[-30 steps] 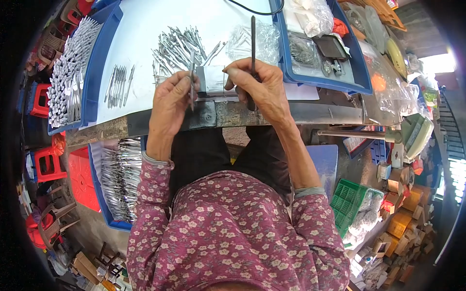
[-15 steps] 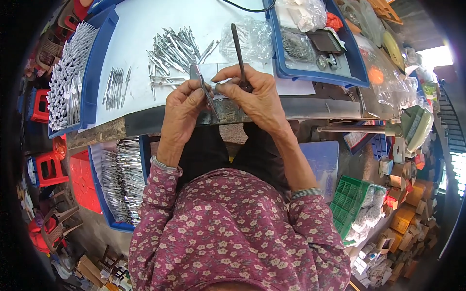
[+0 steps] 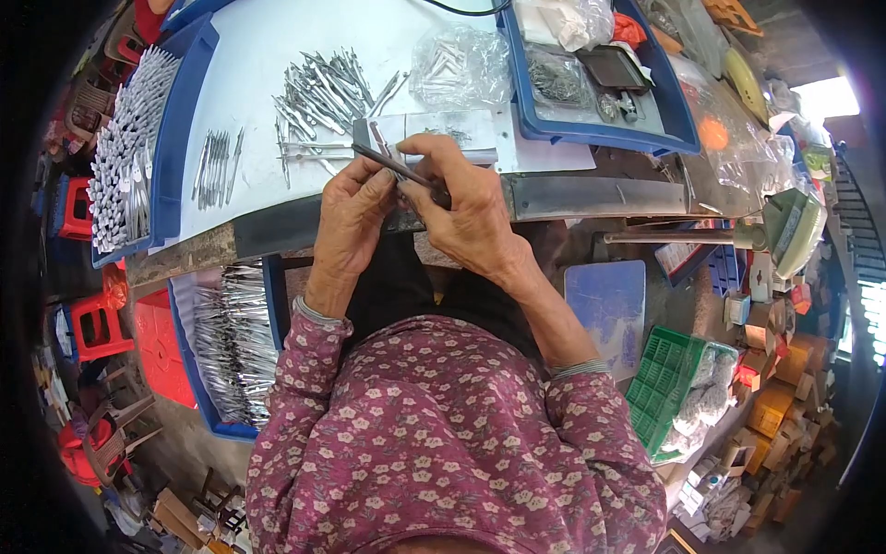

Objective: Processing or assembling small metal hardware parts using a handheld tool at a workbench.

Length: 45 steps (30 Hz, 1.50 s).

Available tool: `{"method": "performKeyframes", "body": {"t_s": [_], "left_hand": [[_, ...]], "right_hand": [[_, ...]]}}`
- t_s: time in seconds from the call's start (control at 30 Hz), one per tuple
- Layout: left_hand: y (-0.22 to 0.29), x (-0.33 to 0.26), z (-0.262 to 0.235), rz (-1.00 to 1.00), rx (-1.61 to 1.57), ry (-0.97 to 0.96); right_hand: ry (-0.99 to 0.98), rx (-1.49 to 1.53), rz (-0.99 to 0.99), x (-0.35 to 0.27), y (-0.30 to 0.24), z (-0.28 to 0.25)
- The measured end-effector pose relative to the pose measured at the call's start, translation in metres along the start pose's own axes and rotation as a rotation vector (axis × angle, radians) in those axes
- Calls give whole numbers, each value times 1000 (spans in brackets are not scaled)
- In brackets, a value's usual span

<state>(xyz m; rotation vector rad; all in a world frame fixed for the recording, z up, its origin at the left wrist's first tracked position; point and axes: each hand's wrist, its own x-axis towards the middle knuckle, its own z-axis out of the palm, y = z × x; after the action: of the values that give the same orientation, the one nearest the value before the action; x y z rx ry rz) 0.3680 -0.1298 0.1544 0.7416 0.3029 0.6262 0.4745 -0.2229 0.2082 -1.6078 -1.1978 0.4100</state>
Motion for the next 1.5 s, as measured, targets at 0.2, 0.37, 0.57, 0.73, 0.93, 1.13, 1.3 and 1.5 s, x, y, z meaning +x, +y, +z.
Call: {"method": "performKeyframes", "body": {"t_s": [0.2,0.37,0.57,0.73,0.93,1.13,1.3,1.5], "left_hand": [[-2,-2,0,-18,6,2],[-6,-3,1,-14,-8,2],[-7,-5,0,-6,19,5],[-7,-5,2,42,116,36],[-5,-6,-4,57,145,19],[5,0,4,130,340,37],[12,12,6,230,696,96],[5,28,7,625,1230,170]], "right_hand": [[-3,-87,-45,-4,3,0],[30,-43,-22,-7,3,1],[-20,-95,31,-9,5,1],[23,-107,-199,-8,20,4],[-97,-183,-159,-8,13,-2],[-130,-341,-289,1,21,-18],[-176,-546,-316,16,24,-33],[-142,-688,-335,33,47,-39]]}}
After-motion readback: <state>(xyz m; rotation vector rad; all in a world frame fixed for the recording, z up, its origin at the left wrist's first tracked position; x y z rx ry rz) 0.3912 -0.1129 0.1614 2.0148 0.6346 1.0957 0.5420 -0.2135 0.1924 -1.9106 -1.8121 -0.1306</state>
